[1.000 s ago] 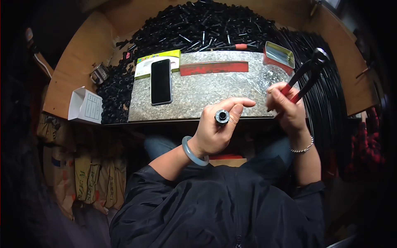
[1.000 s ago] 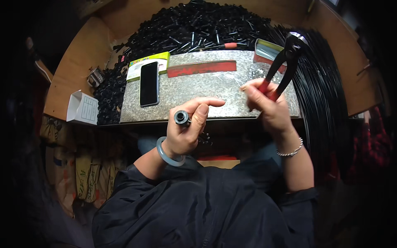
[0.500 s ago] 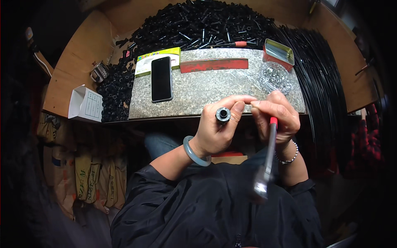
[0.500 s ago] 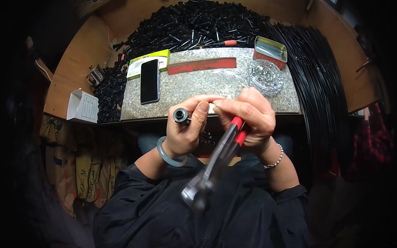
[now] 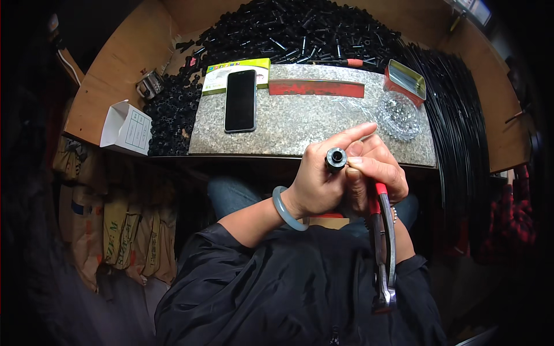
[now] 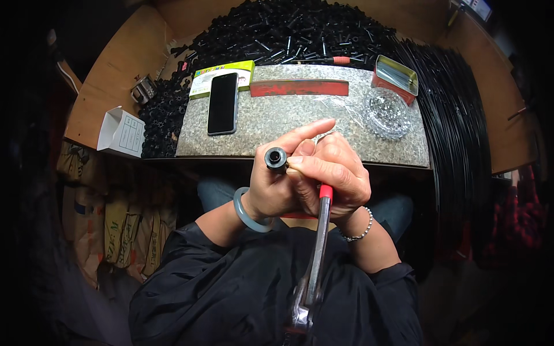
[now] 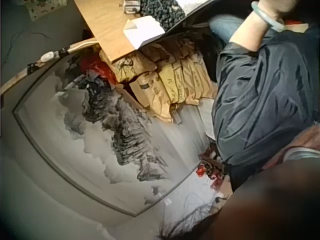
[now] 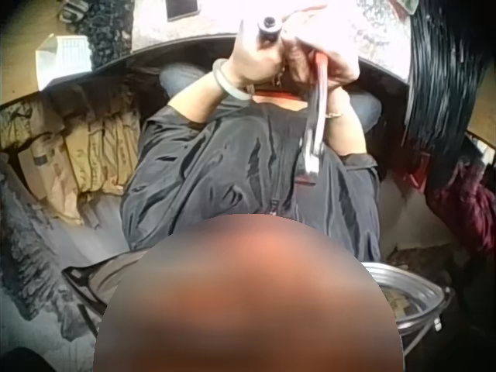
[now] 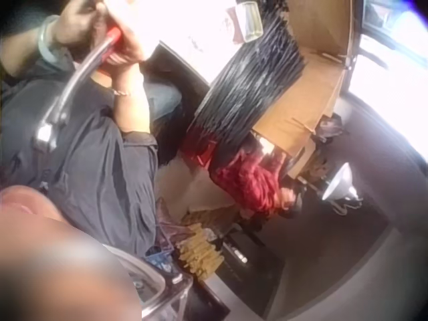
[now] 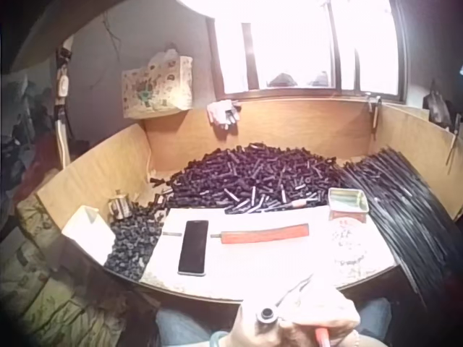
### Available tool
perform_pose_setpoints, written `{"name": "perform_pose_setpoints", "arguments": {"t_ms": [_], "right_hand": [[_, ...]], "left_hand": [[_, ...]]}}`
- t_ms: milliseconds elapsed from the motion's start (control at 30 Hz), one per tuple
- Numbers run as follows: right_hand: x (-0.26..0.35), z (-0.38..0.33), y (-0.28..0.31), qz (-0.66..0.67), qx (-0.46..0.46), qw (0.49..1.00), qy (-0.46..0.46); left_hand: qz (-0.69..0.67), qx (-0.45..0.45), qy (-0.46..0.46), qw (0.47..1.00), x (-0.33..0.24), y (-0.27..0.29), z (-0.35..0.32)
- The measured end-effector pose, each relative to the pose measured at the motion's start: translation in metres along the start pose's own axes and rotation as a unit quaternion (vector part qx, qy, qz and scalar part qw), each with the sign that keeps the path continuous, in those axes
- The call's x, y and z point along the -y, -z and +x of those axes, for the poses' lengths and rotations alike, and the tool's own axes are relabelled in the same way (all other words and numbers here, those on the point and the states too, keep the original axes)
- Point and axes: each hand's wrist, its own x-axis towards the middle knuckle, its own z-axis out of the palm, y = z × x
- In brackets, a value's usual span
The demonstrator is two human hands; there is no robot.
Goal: Assembling umbrella ribs and frames into a central hub using pliers at a workbench.
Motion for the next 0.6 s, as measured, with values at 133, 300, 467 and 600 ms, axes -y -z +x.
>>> {"name": "perform_pose_setpoints", "arguments": {"t_ms": [133, 300, 467, 600], "right_hand": [[-0.0004, -0.0001, -0.0043, 0.0, -0.012, 1.0, -0.003], [-0.0005, -0.0006, -0.0043, -0.001, -0.012, 1.0, -0.008], [0.003, 0.0028, -0.0033, -0.018, 0.008, 1.0, -0.019], [0.0023, 0.0042, -0.0048, -0.011, 0.009, 1.0, -0.011]], "left_hand": [[0.002, -0.004, 0.001, 1.0, -0.002, 0.0019, -0.0003], [-0.006, -0.016, 0.005, 1.0, -0.0035, 0.0012, 0.0013], [0.001, -0.015, 0.004, 1.0, -0.0046, 0.0029, 0.0015], [0.001, -0.02, -0.007, 1.0, -0.003, 0.005, 0.0009]]}}
